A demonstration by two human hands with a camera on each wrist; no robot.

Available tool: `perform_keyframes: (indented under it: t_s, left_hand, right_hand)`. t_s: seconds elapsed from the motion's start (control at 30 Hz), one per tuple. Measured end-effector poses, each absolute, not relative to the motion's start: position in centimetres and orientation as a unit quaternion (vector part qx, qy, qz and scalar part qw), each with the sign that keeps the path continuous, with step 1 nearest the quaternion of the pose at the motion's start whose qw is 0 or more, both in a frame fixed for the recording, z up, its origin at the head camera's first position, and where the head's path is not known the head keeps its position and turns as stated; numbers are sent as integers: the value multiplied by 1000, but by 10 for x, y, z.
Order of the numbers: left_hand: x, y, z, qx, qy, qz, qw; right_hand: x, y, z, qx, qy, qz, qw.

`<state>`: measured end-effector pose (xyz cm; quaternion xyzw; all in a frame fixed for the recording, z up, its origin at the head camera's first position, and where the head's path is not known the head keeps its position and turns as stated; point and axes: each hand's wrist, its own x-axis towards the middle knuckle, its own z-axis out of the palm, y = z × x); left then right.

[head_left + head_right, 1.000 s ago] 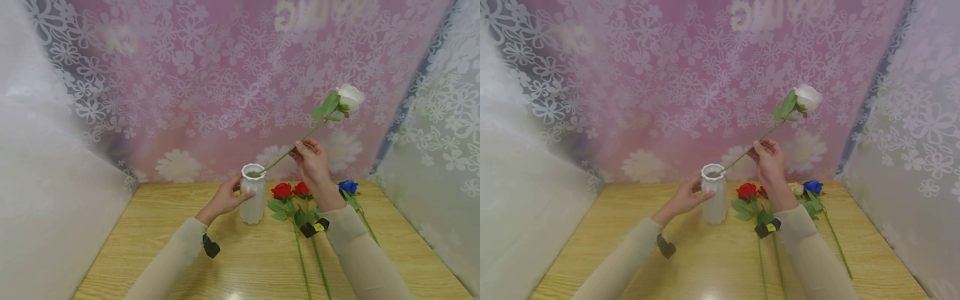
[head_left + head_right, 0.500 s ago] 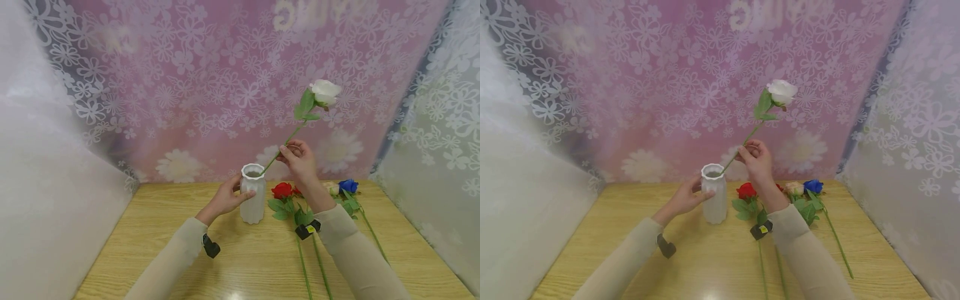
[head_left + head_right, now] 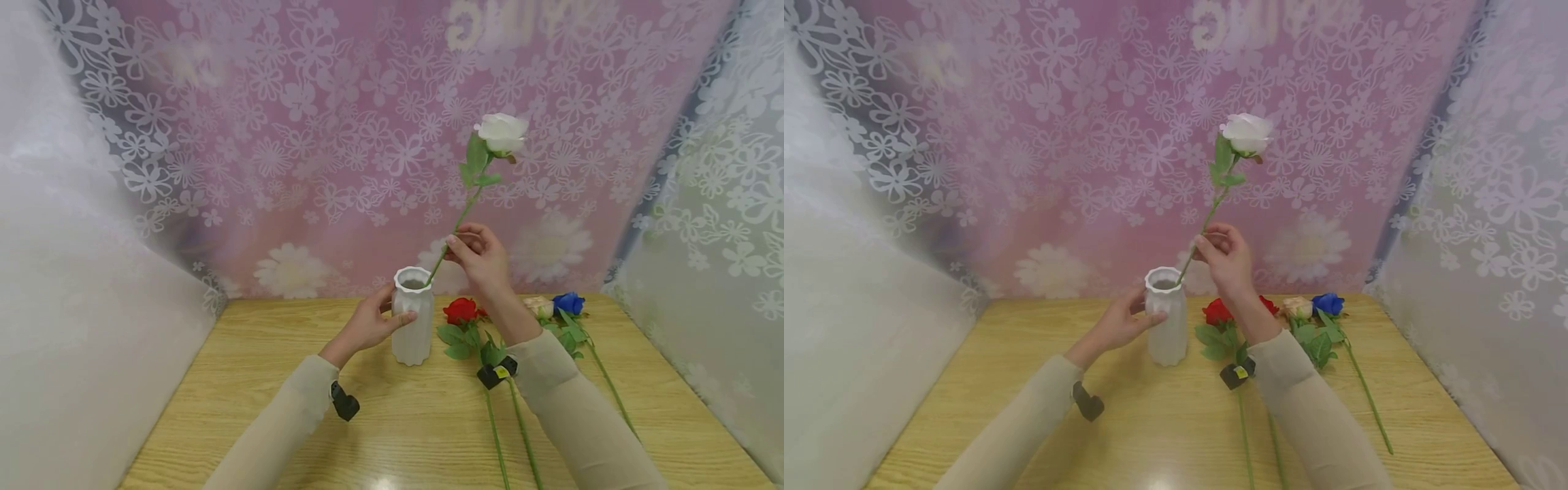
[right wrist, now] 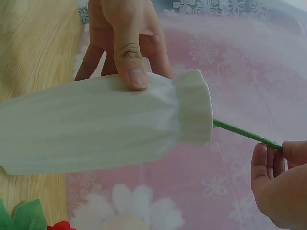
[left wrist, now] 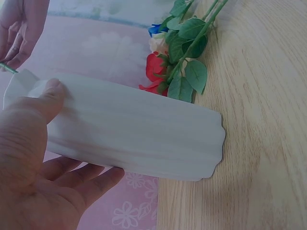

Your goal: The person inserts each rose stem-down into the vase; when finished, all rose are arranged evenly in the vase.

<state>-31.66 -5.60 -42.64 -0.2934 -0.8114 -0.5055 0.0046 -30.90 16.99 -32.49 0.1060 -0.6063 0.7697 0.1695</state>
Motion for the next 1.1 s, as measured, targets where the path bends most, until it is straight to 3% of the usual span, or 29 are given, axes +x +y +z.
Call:
perform_keyframes:
  t_s: [0.23, 0.73, 1.1]
  left_hand:
    - [-317, -56, -426, -297, -813, -501, 8]
    - [-315, -57, -424, -292, -814, -502, -4]
    - [-316, -56, -425, -297, -812, -502, 5]
  right_hand:
    - [-311, 163, -328, 104, -623, 755, 177]
    - [-309, 156, -348, 119, -709, 682, 136]
    - [-305, 153, -350, 103, -738, 652, 144]
